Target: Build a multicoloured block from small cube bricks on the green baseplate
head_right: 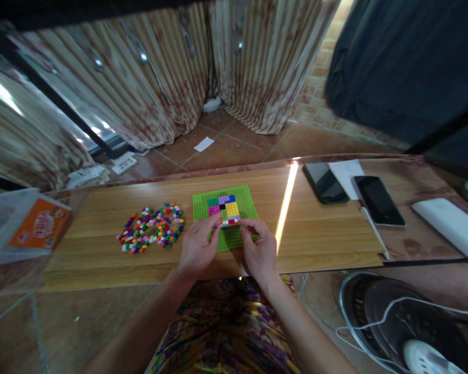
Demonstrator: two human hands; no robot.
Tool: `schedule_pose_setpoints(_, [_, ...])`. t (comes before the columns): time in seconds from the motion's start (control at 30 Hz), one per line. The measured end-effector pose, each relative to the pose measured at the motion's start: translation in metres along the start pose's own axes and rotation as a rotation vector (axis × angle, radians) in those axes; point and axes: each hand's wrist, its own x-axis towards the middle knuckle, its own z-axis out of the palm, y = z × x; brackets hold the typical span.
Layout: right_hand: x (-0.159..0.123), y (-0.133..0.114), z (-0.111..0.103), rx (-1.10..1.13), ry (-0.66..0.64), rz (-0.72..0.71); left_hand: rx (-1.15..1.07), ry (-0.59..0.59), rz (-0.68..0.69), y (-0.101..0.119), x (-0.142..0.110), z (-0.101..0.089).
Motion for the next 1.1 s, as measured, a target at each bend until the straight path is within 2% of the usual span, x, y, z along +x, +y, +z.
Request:
schedule_pose_setpoints(0.2, [0.002, -0.003, 0.001, -0.002, -0.004, 0.000, 0.010, -0.031, 0.053, -0.003, 0.004, 0.005])
schedule_pose_setpoints(0.43, [0.005, -0.011, 0.004, -0.073, -0.007, -0.062, 0.003, 0.026, 0.014, -0.001, 0.005, 0.010])
schedule_pose_setpoints(0.7, [0.011, -0.014, 0.025, -0.251, 0.001, -0.105, -0.018, 0.027, -0.014, -0.001, 0.003, 0.012])
schedule_pose_setpoints(0.97, [0.018, -0.014, 0.036, -0.244, -0.036, -0.056, -0.053, 0.125, 0.001, -0.005, 0.001, 0.021])
schedule_pose_setpoints(1.1, [0.021, -0.014, 0.037, -0.180, -0.036, 0.009, -0.076, 0.135, 0.008, -0.006, 0.000, 0.023])
